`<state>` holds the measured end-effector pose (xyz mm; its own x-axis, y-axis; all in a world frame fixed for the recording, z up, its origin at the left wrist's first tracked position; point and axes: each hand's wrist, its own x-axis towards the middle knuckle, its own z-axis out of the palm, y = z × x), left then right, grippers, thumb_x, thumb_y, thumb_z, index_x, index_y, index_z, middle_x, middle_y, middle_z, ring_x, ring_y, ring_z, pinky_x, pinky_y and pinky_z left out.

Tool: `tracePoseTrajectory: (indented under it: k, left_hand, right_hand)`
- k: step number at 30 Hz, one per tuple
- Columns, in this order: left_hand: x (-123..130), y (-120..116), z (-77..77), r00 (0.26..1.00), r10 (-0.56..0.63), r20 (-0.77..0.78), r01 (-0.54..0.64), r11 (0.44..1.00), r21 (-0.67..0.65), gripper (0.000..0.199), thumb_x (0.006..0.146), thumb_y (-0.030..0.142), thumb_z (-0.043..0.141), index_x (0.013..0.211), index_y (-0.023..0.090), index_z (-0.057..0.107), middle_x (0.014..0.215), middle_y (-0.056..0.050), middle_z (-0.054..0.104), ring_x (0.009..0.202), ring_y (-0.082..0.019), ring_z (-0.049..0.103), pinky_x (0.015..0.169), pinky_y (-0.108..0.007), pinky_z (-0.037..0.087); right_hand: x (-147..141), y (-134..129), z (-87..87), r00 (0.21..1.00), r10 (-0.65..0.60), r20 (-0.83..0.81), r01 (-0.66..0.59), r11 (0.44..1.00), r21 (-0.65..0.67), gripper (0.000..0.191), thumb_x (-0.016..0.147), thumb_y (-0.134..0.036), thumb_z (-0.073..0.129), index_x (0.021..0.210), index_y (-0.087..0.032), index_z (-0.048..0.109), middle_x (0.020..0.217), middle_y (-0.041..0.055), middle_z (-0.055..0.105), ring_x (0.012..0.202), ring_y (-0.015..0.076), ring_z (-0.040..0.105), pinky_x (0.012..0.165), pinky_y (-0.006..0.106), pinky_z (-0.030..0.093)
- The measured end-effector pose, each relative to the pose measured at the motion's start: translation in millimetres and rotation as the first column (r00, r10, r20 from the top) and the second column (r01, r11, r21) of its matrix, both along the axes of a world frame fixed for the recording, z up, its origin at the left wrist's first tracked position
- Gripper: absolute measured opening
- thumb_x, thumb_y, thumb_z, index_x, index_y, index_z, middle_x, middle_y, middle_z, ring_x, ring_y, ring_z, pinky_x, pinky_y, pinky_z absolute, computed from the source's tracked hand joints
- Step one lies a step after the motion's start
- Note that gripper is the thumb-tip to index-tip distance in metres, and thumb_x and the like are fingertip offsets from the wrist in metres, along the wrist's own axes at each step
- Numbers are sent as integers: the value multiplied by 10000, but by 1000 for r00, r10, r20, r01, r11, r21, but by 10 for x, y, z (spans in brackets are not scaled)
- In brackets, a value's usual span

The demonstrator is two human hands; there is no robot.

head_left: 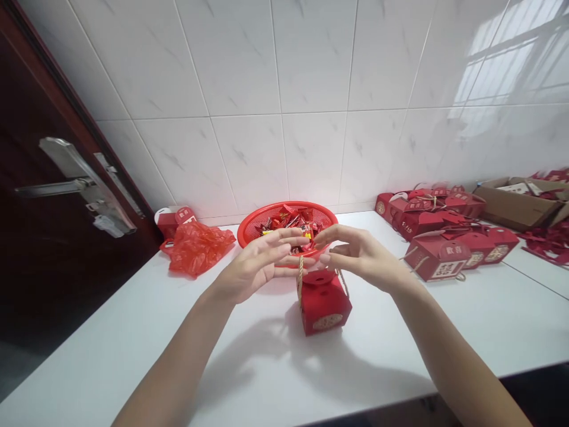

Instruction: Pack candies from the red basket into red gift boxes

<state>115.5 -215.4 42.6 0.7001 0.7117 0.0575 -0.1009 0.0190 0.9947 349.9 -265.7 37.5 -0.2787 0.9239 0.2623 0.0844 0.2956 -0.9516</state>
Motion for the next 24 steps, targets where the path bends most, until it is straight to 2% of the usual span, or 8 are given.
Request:
tracePoseTrajectory:
  k: [2,5,9,13,16,19,22,24]
  left_hand:
    - [8,-71,16,993,-24,112,25,1000,-12,427,881,421,687,1261,244,610,1429,-134,555,1142,-317,658,970,-489,537]
    - [53,-169,12,979,-66,195,66,998,5,456,893,467,650,1285,245,584,1457,-136,527,1277,-366,562,1018,-527,503]
    - [106,-228,9,986,-49,160,43,998,38,568,841,532,662,1317,243,549,1460,-138,507,1353,-399,468,1003,-527,511]
    - [74,-214,18,995,-38,93,32,997,64,662,809,556,663,1374,250,505,1481,-139,478,1381,-409,427,1000,-531,518]
    - [45,-213,7,994,-76,78,71,995,70,649,810,518,698,1378,272,506,1533,-126,422,1395,-404,417,1010,-525,522]
    - [50,-255,8,994,-109,7,108,991,76,617,827,463,727,1375,284,509,1552,-115,406,1394,-385,436,1024,-508,521]
    - [49,-320,48,985,-121,-121,132,988,86,638,846,427,734,1415,299,477,1551,-115,423,1362,-364,491,1041,-504,512]
    - [28,-348,81,976,-102,-192,126,985,120,626,855,418,729,1419,302,482,1524,-112,463,1331,-348,529,1032,-493,520]
  right_hand:
    - [-71,-13,34,999,8,38,-8,1000,2,237,843,-313,730,1030,-197,645,1047,54,665,780,161,693,681,302,570]
    - [-205,-41,21,998,16,68,-19,999,42,264,822,-262,738,1047,-203,613,1105,58,663,783,148,683,694,303,583]
    - [-375,-78,-44,998,4,70,-11,995,104,307,835,-240,712,1114,-238,584,1221,65,631,886,174,683,727,317,595]
    - [-437,-103,-80,1000,26,14,-27,996,85,301,843,-271,709,1119,-253,591,1292,65,601,781,142,682,685,312,599]
    - [-425,-143,-101,996,77,-42,-77,997,4,293,831,-308,718,1091,-242,601,1213,67,636,718,145,688,630,317,607]
    - [-359,-222,-131,993,74,-88,-79,995,-59,283,831,-309,707,1084,-233,606,950,39,694,694,175,703,629,330,601]
    - [-168,-346,-139,995,-46,-84,39,997,-73,262,837,-303,685,1078,-221,625,718,-1,667,639,184,694,632,336,580]
    - [46,-453,-120,981,-181,-74,179,983,-27,254,819,-309,698,1050,-212,655,744,10,678,624,178,680,645,348,576]
